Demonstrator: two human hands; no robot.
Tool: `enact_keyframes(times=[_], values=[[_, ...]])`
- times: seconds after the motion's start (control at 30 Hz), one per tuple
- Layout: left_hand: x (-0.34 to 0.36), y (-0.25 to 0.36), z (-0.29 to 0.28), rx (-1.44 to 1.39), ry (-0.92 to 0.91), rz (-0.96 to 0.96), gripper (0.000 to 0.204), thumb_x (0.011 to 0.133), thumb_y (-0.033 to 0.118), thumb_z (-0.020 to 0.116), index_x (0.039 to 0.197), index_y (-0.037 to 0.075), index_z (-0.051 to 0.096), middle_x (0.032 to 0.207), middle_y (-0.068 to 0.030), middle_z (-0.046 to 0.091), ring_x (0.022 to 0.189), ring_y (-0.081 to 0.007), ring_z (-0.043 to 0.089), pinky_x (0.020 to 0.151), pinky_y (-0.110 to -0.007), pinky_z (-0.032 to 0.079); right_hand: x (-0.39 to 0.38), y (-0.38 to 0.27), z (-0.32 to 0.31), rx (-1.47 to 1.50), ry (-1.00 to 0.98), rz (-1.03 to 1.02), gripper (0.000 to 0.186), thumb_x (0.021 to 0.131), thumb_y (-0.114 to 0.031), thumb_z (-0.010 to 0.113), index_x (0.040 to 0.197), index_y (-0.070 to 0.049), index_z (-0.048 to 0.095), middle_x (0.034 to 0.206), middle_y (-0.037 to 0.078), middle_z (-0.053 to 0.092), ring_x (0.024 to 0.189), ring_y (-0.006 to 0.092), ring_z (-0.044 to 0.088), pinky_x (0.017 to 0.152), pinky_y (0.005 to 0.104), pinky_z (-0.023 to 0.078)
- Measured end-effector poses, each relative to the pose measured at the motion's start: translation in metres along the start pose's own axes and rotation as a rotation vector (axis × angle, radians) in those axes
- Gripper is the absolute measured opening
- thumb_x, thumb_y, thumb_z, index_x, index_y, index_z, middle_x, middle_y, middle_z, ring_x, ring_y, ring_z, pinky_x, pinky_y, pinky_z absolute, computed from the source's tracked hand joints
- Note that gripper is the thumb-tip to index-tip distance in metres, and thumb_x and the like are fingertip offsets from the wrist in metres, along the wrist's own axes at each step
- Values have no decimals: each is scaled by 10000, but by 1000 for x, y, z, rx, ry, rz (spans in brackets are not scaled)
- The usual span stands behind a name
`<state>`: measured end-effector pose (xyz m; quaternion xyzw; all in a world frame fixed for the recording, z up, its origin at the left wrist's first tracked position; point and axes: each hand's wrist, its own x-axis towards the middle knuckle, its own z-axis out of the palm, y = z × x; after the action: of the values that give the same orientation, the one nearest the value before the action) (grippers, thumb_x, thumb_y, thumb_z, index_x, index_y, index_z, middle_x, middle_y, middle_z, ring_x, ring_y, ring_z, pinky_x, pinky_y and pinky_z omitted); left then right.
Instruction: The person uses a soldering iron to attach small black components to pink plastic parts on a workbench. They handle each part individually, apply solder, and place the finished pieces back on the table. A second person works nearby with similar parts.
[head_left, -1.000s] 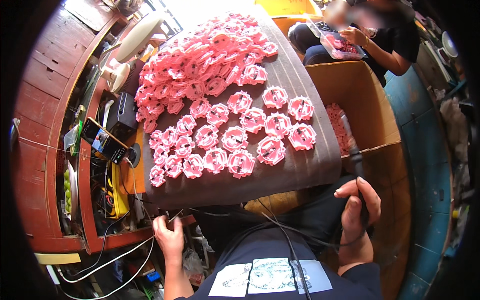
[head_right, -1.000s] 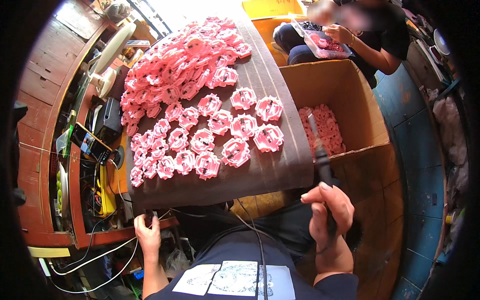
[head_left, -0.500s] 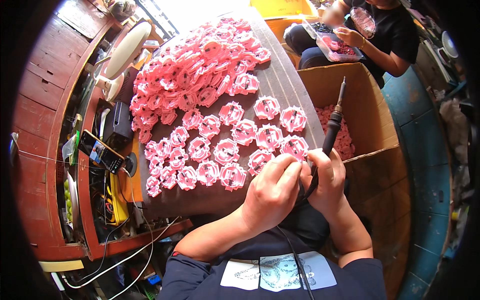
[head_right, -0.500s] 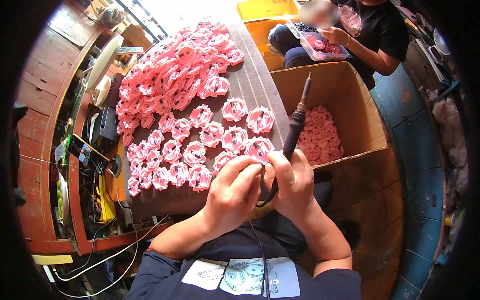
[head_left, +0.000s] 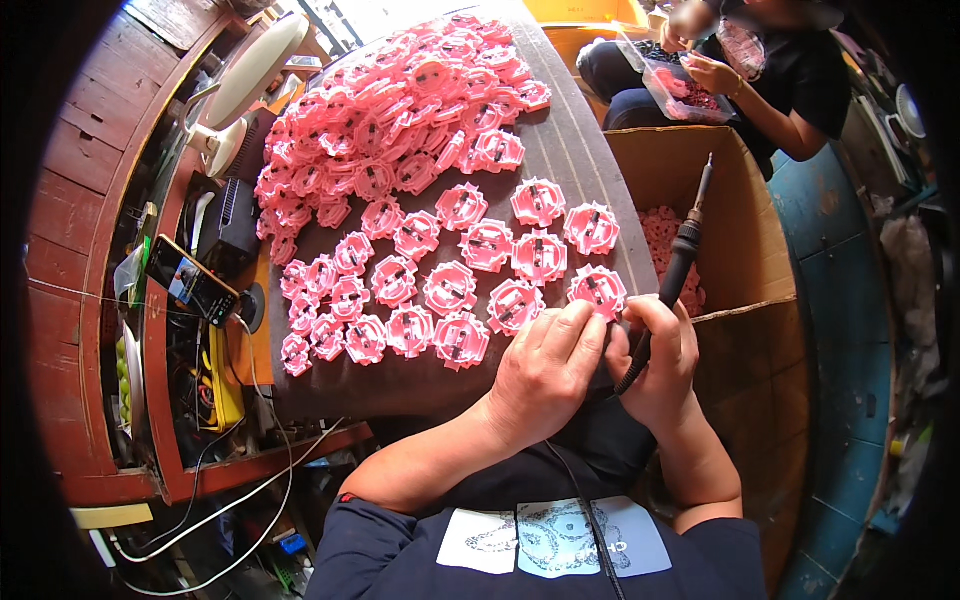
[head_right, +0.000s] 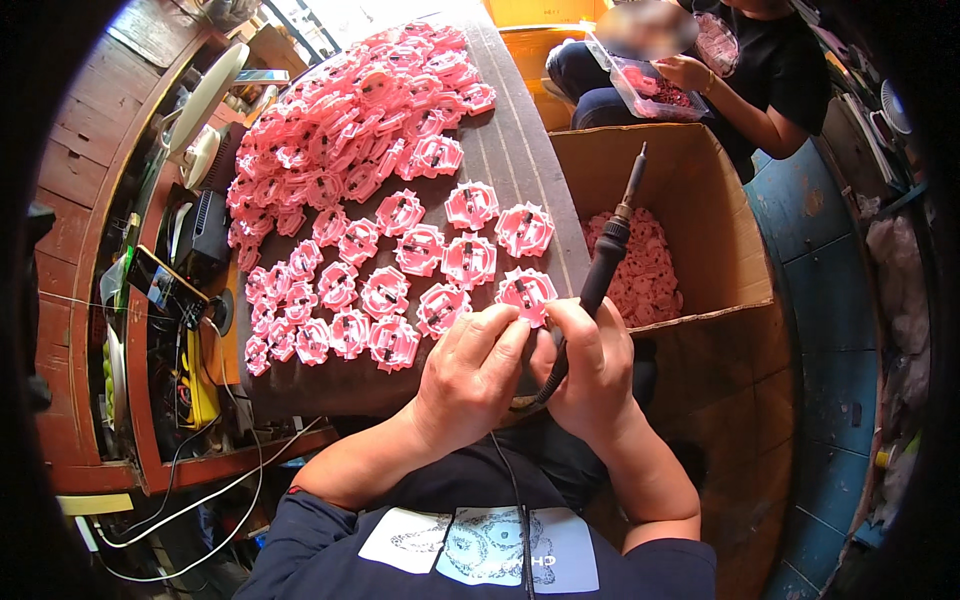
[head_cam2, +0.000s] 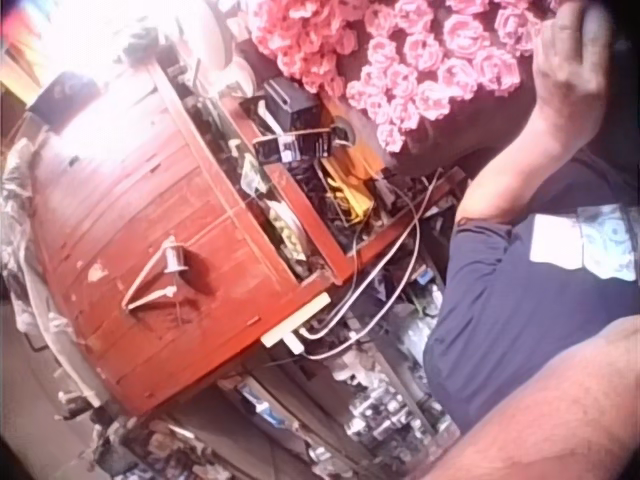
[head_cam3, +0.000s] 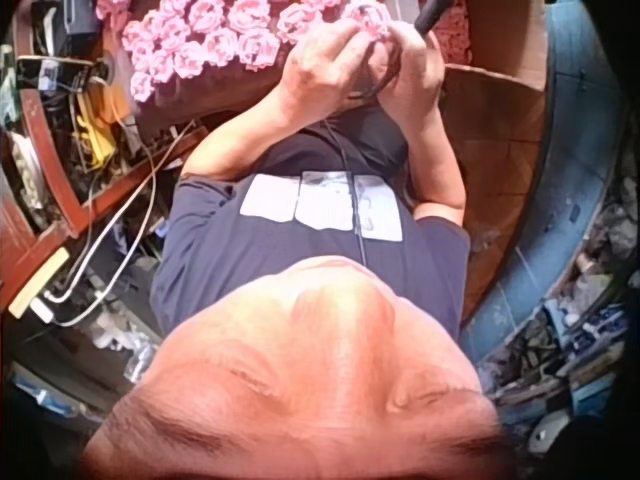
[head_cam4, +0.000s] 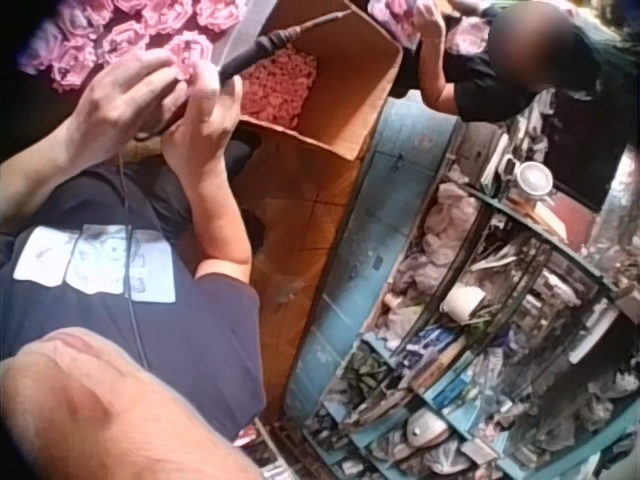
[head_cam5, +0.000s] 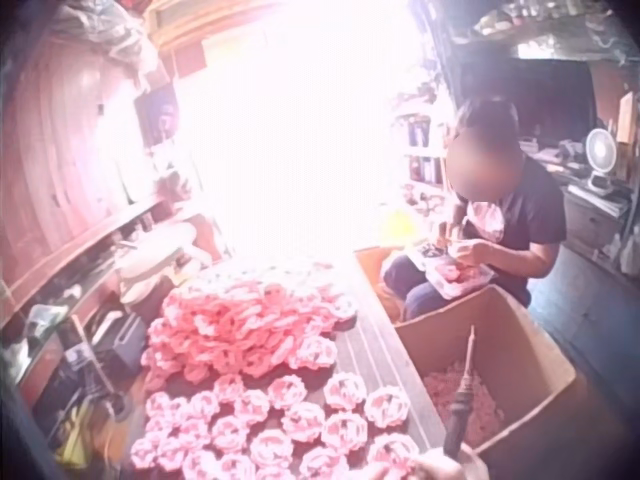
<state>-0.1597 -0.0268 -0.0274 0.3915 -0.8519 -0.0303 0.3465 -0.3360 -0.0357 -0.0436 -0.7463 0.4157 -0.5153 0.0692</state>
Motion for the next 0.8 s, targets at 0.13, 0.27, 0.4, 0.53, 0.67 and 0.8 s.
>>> enact_keyframes(times=[0.13, 0.27, 0.4, 0.53, 0.67, 0.8], values=[[-1, 0, 3, -7, 24, 10, 443, 819, -40, 712, 1255, -72, 646, 1244, -245, 640, 1056, -405, 675, 900, -473, 580, 2, 3, 3, 20, -10, -27, 399, 852, 52, 731, 1224, -15, 602, 994, 196, 674, 827, 412, 646, 709, 486, 543], [2, 4, 9, -78, 62, -14, 467, 818, -39, 729, 1275, -61, 638, 1242, -236, 643, 1046, -401, 671, 895, -468, 574, 2, 3, -1, 66, -11, -8, 391, 854, 55, 730, 1219, -17, 610, 976, 194, 678, 814, 404, 652, 712, 476, 549], [7, 4, 14, -119, 74, -56, 408, 844, 33, 720, 1242, -32, 663, 1204, -185, 638, 1019, -340, 663, 862, -419, 568, -9, 1, -11, 109, -30, 98, 291, 948, 49, 691, 1211, -20, 589, 905, 106, 674, 756, 179, 667, 699, 304, 546], [13, 10, 11, -210, 59, -112, 294, 853, -31, 759, 1141, 3, 717, 1094, -162, 671, 948, -338, 697, 796, -424, 582, -12, 0, -17, 245, -39, 222, 320, 928, 69, 689, 1220, -13, 585, 907, 117, 682, 771, 210, 692, 727, 319, 559], [15, 9, 12, -245, 75, -139, 288, 851, -40, 755, 1130, 18, 718, 1060, -160, 680, 920, -350, 703, 789, -429, 584, -10, -1, -16, 312, 7, 245, 329, 939, 76, 677, 1238, -10, 570, 888, 107, 682, 750, 199, 689, 717, 312, 561], [15, 9, 13, -240, 96, -141, 271, 848, -40, 759, 1109, 17, 718, 1047, -159, 688, 920, -358, 704, 783, -430, 586, -15, 2, -14, 299, 33, 218, 359, 934, 91, 681, 1256, 0, 550, 947, 127, 693, 790, 185, 689, 729, 308, 568]])
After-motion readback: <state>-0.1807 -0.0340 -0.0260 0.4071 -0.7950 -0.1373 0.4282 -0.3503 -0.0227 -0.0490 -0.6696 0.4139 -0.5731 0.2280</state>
